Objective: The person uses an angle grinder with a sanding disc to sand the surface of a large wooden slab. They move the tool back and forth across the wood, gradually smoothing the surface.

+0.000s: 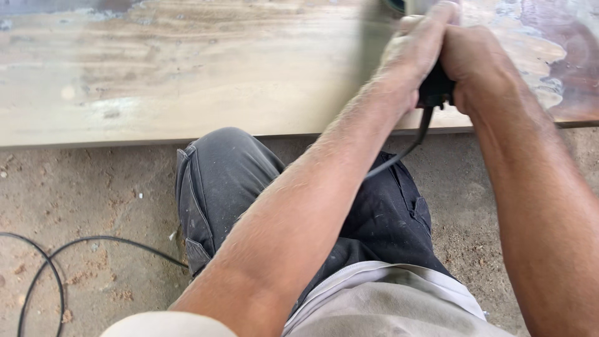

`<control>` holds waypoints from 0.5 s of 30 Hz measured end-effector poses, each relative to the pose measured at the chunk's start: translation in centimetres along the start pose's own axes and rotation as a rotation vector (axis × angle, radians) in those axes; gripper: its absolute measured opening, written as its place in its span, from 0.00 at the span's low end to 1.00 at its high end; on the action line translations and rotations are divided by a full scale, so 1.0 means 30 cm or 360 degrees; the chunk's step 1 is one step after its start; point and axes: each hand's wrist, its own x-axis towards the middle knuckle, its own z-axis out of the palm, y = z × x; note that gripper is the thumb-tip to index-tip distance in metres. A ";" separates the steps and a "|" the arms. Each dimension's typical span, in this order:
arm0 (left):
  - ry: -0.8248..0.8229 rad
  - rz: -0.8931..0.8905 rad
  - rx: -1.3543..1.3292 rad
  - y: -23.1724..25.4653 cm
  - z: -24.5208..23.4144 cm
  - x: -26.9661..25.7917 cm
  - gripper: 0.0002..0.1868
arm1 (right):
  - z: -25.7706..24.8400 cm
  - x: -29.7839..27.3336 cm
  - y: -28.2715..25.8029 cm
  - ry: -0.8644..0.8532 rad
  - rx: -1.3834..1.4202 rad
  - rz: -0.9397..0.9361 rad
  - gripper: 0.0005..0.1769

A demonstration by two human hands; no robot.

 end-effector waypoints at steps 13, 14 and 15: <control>0.0314 -0.0072 0.0055 -0.011 -0.086 -0.198 0.48 | 0.038 -0.128 -0.008 -0.0358 0.0086 0.0001 0.27; 0.0289 -0.0066 0.0060 -0.003 -0.070 -0.179 0.48 | 0.026 -0.107 -0.017 -0.0368 0.0100 -0.0014 0.27; 0.0263 -0.0060 0.0065 0.008 -0.051 -0.146 0.47 | 0.010 -0.080 -0.023 -0.0353 0.0109 -0.0026 0.27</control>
